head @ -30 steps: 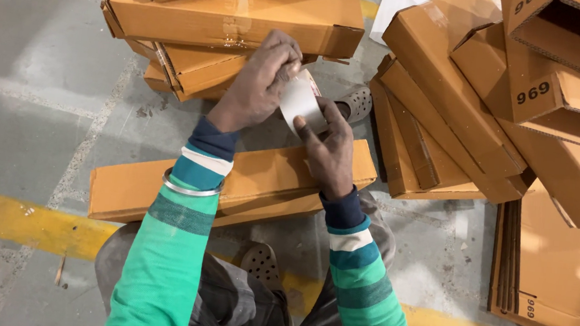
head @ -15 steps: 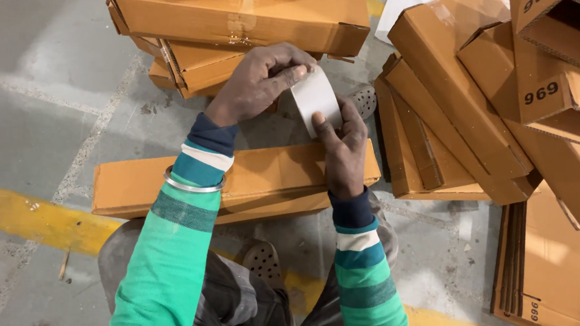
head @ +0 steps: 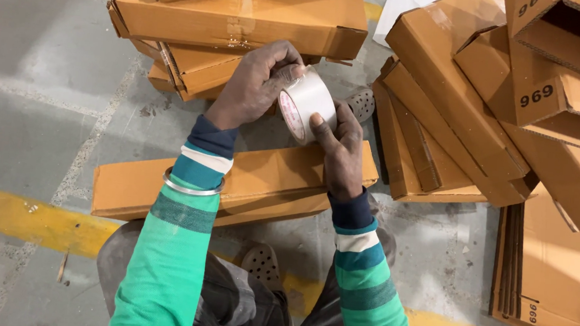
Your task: Folding and taping flat cardboard into boxes in a warehouse environment.
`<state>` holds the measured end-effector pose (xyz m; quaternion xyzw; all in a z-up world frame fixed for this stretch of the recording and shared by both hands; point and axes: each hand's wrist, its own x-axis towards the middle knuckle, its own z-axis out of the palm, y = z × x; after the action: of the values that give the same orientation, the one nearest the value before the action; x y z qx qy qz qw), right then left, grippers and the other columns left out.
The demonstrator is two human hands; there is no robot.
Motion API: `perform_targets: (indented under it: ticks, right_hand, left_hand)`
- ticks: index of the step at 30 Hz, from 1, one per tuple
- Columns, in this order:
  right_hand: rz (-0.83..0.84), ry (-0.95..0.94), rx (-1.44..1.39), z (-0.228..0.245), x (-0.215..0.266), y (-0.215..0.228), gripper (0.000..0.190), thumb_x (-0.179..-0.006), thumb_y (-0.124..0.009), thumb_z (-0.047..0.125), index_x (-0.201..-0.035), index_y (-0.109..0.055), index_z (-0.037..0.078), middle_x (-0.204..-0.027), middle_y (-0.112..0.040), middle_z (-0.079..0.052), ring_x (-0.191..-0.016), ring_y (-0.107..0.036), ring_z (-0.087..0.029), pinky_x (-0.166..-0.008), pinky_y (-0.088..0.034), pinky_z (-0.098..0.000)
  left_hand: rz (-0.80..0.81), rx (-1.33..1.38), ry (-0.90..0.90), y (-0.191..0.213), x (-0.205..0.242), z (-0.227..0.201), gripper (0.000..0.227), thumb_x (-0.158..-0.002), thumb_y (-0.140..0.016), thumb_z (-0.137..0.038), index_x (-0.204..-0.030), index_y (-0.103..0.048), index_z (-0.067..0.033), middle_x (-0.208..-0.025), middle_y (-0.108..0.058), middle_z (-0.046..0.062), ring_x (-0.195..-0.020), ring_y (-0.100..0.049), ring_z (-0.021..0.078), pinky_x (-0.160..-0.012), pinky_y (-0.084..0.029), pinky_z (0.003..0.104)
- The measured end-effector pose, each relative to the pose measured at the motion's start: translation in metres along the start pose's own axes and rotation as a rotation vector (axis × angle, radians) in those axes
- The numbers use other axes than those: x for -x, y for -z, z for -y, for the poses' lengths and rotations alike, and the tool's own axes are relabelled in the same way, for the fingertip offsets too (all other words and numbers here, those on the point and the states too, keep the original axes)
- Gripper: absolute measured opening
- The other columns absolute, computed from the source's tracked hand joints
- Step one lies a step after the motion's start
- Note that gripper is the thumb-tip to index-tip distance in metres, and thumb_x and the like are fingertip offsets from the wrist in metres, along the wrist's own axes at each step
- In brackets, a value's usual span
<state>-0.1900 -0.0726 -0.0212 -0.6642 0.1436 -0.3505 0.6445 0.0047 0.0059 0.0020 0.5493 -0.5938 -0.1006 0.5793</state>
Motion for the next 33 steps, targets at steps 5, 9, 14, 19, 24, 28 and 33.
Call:
perform_targets:
  ticks: [5, 9, 14, 19, 24, 28, 33]
  right_hand:
    - [0.003, 0.018, -0.006, -0.002, 0.000, -0.002, 0.033, -0.102, -0.067, 0.021, -0.125, -0.061, -0.002, -0.109, -0.068, -0.006, -0.100, -0.062, -0.012, -0.090, -0.052, -0.0278]
    - [-0.026, 0.030, 0.065, -0.001, 0.001, -0.006, 0.033, -0.101, -0.068, 0.020, -0.124, -0.062, -0.003, -0.105, -0.068, -0.005, -0.096, -0.062, -0.011, -0.086, -0.053, -0.0277]
    - [-0.058, 0.057, 0.204, 0.001, 0.003, -0.009, 0.030, -0.099, -0.069, 0.016, -0.122, -0.064, -0.003, -0.103, -0.069, -0.006, -0.093, -0.063, -0.011, -0.082, -0.053, -0.0271]
    - [-0.054, 0.048, 0.061, 0.012, 0.007, -0.008, 0.033, -0.098, -0.068, 0.015, -0.126, -0.062, -0.002, -0.107, -0.070, -0.005, -0.096, -0.064, -0.011, -0.085, -0.054, -0.0264]
    - [-0.050, 0.082, 0.067, 0.009, 0.006, -0.007, 0.033, -0.099, -0.069, 0.016, -0.125, -0.062, -0.003, -0.107, -0.069, -0.005, -0.097, -0.062, -0.010, -0.086, -0.052, -0.0262]
    - [-0.038, 0.062, 0.090, 0.006, 0.007, -0.002, 0.031, -0.100, -0.070, 0.016, -0.123, -0.064, -0.003, -0.105, -0.068, -0.007, -0.096, -0.061, -0.011, -0.085, -0.052, -0.0270]
    - [0.045, 0.097, 0.105, 0.047, 0.026, 0.012, 0.032, -0.100, -0.066, 0.016, -0.126, -0.062, -0.003, -0.113, -0.068, -0.011, -0.101, -0.065, -0.015, -0.090, -0.054, -0.0280]
  left_hand:
    - [-0.076, -0.112, -0.029, -0.002, 0.000, -0.001, 0.028, -0.106, -0.067, -0.027, -0.101, -0.062, 0.0001, -0.089, -0.064, 0.009, -0.082, -0.062, 0.0194, -0.077, -0.052, 0.033]
    - [-0.085, -0.160, -0.068, -0.002, 0.000, -0.004, 0.027, -0.107, -0.066, -0.026, -0.102, -0.061, 0.0004, -0.088, -0.065, 0.009, -0.082, -0.062, 0.0194, -0.077, -0.052, 0.034]
    - [-0.182, -0.163, -0.026, 0.002, -0.001, 0.002, 0.029, -0.111, -0.060, -0.031, -0.099, -0.064, -0.0044, -0.086, -0.062, 0.005, -0.077, -0.060, 0.0151, -0.072, -0.051, 0.032]
    - [-0.229, -0.025, 0.002, -0.004, -0.005, 0.009, 0.047, -0.102, -0.060, -0.051, -0.114, -0.063, -0.0056, -0.094, -0.063, -0.005, -0.080, -0.059, 0.0057, -0.071, -0.053, 0.023]
    - [-0.020, 0.207, 0.244, -0.009, 0.004, 0.019, 0.043, -0.104, -0.072, -0.039, -0.087, -0.064, -0.0006, -0.082, -0.057, 0.000, -0.075, -0.053, 0.0084, -0.072, -0.046, 0.027]
    - [-0.083, 0.328, 0.252, -0.014, -0.001, 0.001, 0.031, -0.091, -0.080, -0.031, -0.097, -0.076, -0.0014, -0.087, -0.075, 0.004, -0.078, -0.065, 0.0083, -0.072, -0.055, 0.028]
    - [0.005, 0.190, 0.189, -0.031, -0.001, 0.027, 0.027, -0.098, -0.075, -0.028, -0.093, -0.074, -0.0016, -0.085, -0.074, 0.004, -0.076, -0.066, 0.0087, -0.071, -0.055, 0.025]
